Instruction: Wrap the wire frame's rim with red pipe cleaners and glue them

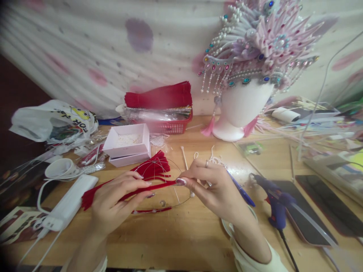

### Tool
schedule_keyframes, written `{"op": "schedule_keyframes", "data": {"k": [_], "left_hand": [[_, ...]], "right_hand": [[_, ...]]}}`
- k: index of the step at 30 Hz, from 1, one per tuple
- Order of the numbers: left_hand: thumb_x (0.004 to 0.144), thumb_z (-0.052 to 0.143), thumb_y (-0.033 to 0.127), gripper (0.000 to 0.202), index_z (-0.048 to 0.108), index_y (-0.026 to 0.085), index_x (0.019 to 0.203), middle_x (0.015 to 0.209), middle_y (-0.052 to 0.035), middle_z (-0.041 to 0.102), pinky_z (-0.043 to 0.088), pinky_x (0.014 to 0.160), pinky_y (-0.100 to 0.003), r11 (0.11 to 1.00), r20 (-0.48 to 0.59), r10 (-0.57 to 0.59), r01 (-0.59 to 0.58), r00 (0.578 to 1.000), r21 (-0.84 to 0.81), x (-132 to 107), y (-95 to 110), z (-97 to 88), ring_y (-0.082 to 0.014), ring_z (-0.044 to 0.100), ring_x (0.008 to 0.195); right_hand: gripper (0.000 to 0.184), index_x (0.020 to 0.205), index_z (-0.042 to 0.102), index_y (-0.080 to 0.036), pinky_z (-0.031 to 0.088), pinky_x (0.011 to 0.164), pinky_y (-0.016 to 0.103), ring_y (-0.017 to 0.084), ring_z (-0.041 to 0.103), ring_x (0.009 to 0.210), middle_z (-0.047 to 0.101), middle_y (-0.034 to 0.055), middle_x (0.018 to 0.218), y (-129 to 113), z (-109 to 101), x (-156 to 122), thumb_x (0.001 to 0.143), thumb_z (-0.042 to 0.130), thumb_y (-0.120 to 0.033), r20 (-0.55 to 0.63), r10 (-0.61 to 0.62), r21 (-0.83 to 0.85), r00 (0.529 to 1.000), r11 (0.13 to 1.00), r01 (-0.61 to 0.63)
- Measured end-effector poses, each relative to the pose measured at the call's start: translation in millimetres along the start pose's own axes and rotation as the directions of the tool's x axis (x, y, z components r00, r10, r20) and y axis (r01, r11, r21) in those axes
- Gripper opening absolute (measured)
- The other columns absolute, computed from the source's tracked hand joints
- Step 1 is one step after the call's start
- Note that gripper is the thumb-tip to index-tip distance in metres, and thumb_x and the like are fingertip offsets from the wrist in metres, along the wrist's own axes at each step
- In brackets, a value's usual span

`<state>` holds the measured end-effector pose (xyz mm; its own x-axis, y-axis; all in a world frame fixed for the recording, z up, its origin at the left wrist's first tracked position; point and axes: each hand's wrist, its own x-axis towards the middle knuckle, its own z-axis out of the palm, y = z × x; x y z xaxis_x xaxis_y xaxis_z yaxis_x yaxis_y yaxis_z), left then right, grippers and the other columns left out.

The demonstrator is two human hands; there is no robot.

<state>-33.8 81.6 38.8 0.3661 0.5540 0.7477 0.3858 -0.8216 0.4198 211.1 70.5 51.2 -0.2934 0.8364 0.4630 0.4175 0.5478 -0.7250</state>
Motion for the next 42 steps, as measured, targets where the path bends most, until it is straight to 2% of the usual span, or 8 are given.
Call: {"op": "schedule_keyframes", "data": {"k": [5, 8, 12, 17, 23, 28, 33, 42], "left_hand": [[0.091, 0.071, 0.018, 0.005, 0.069, 0.019, 0.087, 0.071, 0.0012, 0.076, 0.060, 0.067, -0.024, 1.000, -0.014, -0.027, 0.027, 1.000, -0.016, -2, -3, -1.6, -0.0132, 0.071, 0.066], [0.088, 0.072, 0.014, 0.006, 0.070, 0.019, 0.085, 0.068, 0.0018, 0.076, 0.058, 0.058, -0.019, 0.989, -0.032, -0.138, 0.136, 0.990, -0.066, -4, -7, -4.2, -0.0121, 0.071, 0.061], [0.086, 0.071, 0.011, 0.009, 0.069, 0.019, 0.085, 0.063, 0.0035, 0.076, 0.058, 0.054, -0.017, 0.922, -0.042, -0.334, 0.317, 0.942, -0.220, -8, -14, -9.9, -0.0128, 0.074, 0.055], [0.085, 0.074, 0.018, 0.007, 0.068, 0.019, 0.081, 0.066, 0.0012, 0.078, 0.060, 0.053, -0.019, 0.852, -0.089, -0.457, 0.407, 0.885, -0.329, -13, -17, -14.5, -0.0140, 0.074, 0.052], [0.080, 0.074, 0.017, 0.008, 0.070, 0.021, 0.075, 0.055, -0.0006, 0.075, 0.064, 0.079, -0.028, 0.857, -0.166, -0.475, 0.411, 0.864, -0.311, -18, -20, -15.6, -0.0227, 0.079, 0.089], [0.077, 0.074, 0.015, 0.012, 0.070, 0.024, 0.072, 0.055, 0.0027, 0.075, 0.062, 0.088, -0.027, 0.788, -0.146, -0.563, 0.476, 0.813, -0.389, -23, -18, -14.9, -0.0201, 0.079, 0.087], [0.075, 0.075, 0.019, 0.016, 0.067, 0.024, 0.063, 0.050, 0.0009, 0.071, 0.065, 0.073, -0.028, 0.698, -0.163, -0.682, 0.566, 0.713, -0.439, -21, -13, -11.6, -0.0240, 0.079, 0.083], [0.076, 0.073, 0.020, 0.017, 0.063, 0.024, 0.063, 0.041, 0.0031, 0.063, 0.060, 0.058, -0.023, 0.696, -0.148, -0.684, 0.578, 0.715, -0.425, -20, -19, -9.2, -0.0207, 0.077, 0.067]], "right_hand": [[0.021, 0.091, 0.077, -0.020, 0.044, 0.054, 0.023, 0.012, 0.057, 0.059, 0.067, 0.0021, 0.069, -2, 0, -2, 0.099, 0.061, -0.031, 0.069, 0.087, -0.027, 0.994, 0.996, -0.085], [0.019, 0.099, 0.077, -0.020, 0.046, 0.055, 0.022, 0.012, 0.061, 0.062, 0.074, 0.0031, 0.077, -1, -2, 0, 0.098, 0.063, -0.033, 0.081, 0.123, -0.026, 0.989, 0.992, -0.121], [0.024, 0.095, 0.077, -0.019, 0.049, 0.059, 0.024, 0.014, 0.064, 0.066, 0.072, 0.0041, 0.075, 2, -2, 2, 0.100, 0.059, -0.034, 0.045, 0.106, -0.010, 0.993, 0.994, -0.105], [0.019, 0.093, 0.078, -0.020, 0.046, 0.054, 0.022, 0.012, 0.060, 0.061, 0.069, 0.0034, 0.076, 2, 6, 3, 0.098, 0.063, -0.029, -0.004, 0.113, 0.052, 0.994, 0.992, -0.113], [0.019, 0.083, 0.077, -0.020, 0.041, 0.041, 0.020, 0.010, 0.053, 0.049, 0.069, 0.0022, 0.070, -1, 23, 4, 0.091, 0.070, -0.036, -0.082, 0.272, 0.198, 0.959, 0.947, -0.251], [0.027, 0.076, 0.072, -0.020, 0.036, 0.040, 0.022, 0.010, 0.048, 0.048, 0.064, 0.0003, 0.063, 1, 33, 2, 0.085, 0.075, -0.045, -0.111, 0.424, 0.311, 0.899, 0.874, -0.374], [0.033, 0.073, 0.071, -0.019, 0.038, 0.046, 0.022, 0.011, 0.052, 0.054, 0.065, 0.0011, 0.063, 3, 35, 0, 0.081, 0.077, -0.050, -0.065, 0.476, 0.399, 0.877, 0.818, -0.414], [0.038, 0.077, 0.070, -0.019, 0.048, 0.055, 0.024, 0.014, 0.063, 0.055, 0.073, 0.0037, 0.062, 2, 36, -4, 0.077, 0.079, -0.056, 0.025, 0.540, 0.575, 0.841, 0.681, -0.454]]}}
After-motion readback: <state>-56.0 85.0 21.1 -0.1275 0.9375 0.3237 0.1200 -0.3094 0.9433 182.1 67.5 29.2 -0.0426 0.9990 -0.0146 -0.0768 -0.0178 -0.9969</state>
